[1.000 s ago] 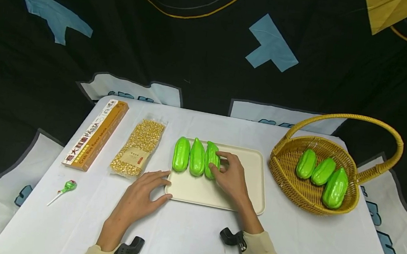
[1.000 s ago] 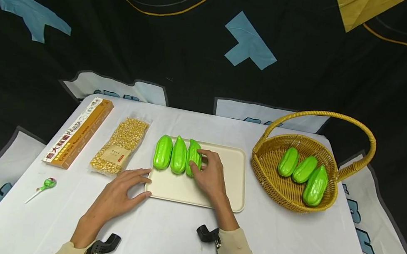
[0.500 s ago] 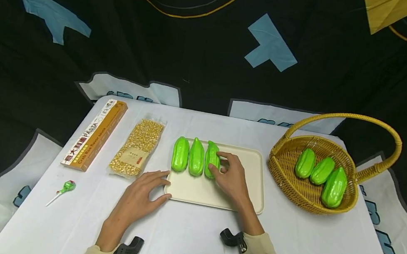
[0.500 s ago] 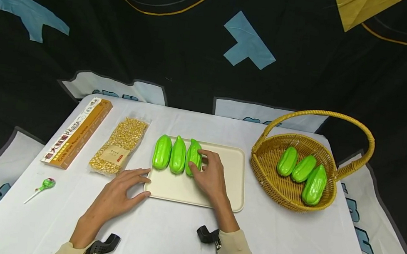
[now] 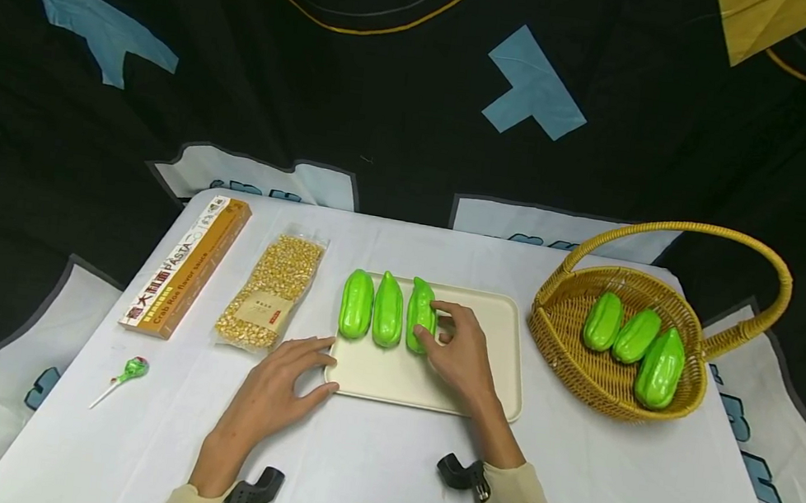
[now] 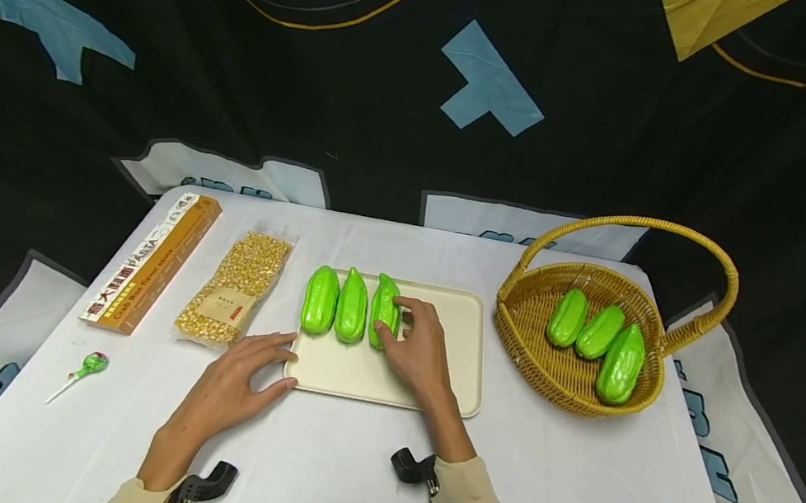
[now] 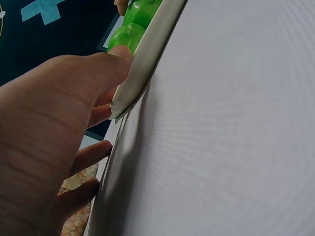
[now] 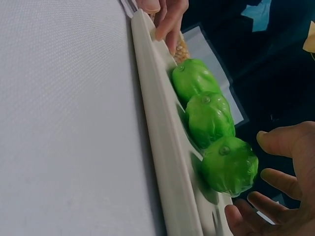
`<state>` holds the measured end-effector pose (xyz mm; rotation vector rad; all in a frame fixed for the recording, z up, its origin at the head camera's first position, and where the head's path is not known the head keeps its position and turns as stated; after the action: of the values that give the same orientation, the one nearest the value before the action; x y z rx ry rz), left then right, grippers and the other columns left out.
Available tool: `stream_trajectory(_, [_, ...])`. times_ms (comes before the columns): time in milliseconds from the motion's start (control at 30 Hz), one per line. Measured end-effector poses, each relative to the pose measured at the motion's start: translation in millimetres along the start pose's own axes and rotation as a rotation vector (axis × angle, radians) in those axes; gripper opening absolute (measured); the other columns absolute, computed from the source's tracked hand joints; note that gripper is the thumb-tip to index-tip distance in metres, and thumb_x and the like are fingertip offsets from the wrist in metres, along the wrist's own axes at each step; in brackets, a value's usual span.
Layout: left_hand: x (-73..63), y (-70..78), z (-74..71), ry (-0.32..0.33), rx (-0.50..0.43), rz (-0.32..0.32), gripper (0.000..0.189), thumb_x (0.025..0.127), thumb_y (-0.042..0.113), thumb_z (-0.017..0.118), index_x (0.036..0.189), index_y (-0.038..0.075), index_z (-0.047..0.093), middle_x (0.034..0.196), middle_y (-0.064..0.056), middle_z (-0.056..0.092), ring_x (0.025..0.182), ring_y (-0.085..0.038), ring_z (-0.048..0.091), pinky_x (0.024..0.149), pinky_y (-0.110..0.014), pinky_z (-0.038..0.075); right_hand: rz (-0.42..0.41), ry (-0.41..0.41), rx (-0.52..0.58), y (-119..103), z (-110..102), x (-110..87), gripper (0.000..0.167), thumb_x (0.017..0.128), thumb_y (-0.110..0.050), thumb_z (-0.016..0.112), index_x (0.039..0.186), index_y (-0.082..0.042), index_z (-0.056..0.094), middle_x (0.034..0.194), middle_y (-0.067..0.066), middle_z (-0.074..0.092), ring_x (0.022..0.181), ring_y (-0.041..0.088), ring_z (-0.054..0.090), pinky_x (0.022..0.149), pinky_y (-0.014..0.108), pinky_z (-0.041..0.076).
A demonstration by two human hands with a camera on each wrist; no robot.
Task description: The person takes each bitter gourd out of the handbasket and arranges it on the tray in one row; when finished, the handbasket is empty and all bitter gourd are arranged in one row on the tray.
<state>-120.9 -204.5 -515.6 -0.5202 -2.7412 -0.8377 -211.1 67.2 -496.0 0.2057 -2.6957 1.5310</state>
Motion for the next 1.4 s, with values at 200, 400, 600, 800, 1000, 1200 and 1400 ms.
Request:
stream_trajectory(200, [-0.7,-1.4,-0.3,-0.001,0.011,0.001,0.037,0.090,0.035,0.090,0.119,0.016,0.079,0.150,-0.002,0.066,0.139,-0.029,0.060,0.119,-0.051,0.048,0.001,0.009,-0.017,-1,-6,-1.3,0.051,0.096,-0.022,0.083,0.142,-0.009,0.066,0.136,0.020,0.064,0.124,0.035,0.069,0.097,0.045,0.065])
stream_trajectory(400, [-1.0,-2.0,-0.5,0.002,0.020,0.016,0.037,0.090,0.035,0.090,0.119,0.015,0.079,0.150,-0.004,0.066,0.138,-0.030,0.061,0.118,-0.050,0.049,-0.008,0.021,-0.002,-1,-15,-2.5,0.049,0.097,-0.021,0.081,0.142,-0.010,0.065,0.137,0.018,0.063,0.128,0.035,0.067,0.103,0.046,0.062])
stream_trajectory(600, [-0.5,-1.0,-0.6,0.014,0.019,0.041,0.036,0.090,0.035,0.090,0.118,0.014,0.079,0.148,-0.005,0.067,0.136,-0.030,0.062,0.117,-0.050,0.050,-0.022,0.055,0.014,-2,-30,-4.0,0.047,0.099,-0.020,0.079,0.142,-0.008,0.065,0.140,0.020,0.062,0.130,0.037,0.066,0.108,0.047,0.060])
stream_trajectory(800, [-0.3,-0.4,-0.1,0.018,0.021,0.052,0.037,0.089,0.034,0.090,0.118,0.014,0.079,0.148,-0.006,0.067,0.136,-0.030,0.063,0.117,-0.050,0.050,-0.021,0.098,0.002,-4,-47,-10.7,0.048,0.099,-0.020,0.080,0.143,-0.008,0.065,0.142,0.018,0.063,0.130,0.036,0.065,0.108,0.047,0.060])
stream_trajectory(1000, [-1.4,0.3,-0.5,0.021,0.029,0.054,0.038,0.088,0.034,0.091,0.118,0.013,0.079,0.148,-0.006,0.067,0.135,-0.031,0.063,0.116,-0.049,0.051,-0.039,0.136,0.017,-5,-66,-20.4,0.049,0.098,-0.018,0.081,0.144,-0.008,0.065,0.140,0.017,0.064,0.128,0.036,0.066,0.109,0.048,0.059])
stream_trajectory(1200, [-2.0,0.6,0.1,0.016,0.028,0.052,0.038,0.088,0.033,0.092,0.117,0.012,0.079,0.149,-0.006,0.066,0.137,-0.030,0.062,0.119,-0.049,0.048,-0.084,0.177,0.042,-7,-87,-28.4,0.048,0.099,-0.013,0.079,0.144,-0.005,0.064,0.140,0.018,0.063,0.129,0.037,0.065,0.110,0.051,0.057])
stream_trajectory(1400, [-1.8,1.1,0.2,0.013,0.025,0.051,0.037,0.088,0.033,0.092,0.116,0.013,0.079,0.149,-0.005,0.067,0.136,-0.030,0.062,0.118,-0.048,0.049,-0.054,0.209,0.037,0,-107,-32.5,0.046,0.101,-0.012,0.076,0.145,-0.003,0.062,0.142,0.019,0.062,0.131,0.037,0.063,0.113,0.052,0.054])
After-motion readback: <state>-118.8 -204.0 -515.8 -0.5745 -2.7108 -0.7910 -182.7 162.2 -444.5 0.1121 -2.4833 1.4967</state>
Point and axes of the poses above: each hand's wrist, its own x-axis towards the middle knuckle, its own z-axis out of the palm, y = z × x, the point moved 6 cm from there along x, towards the middle knuckle
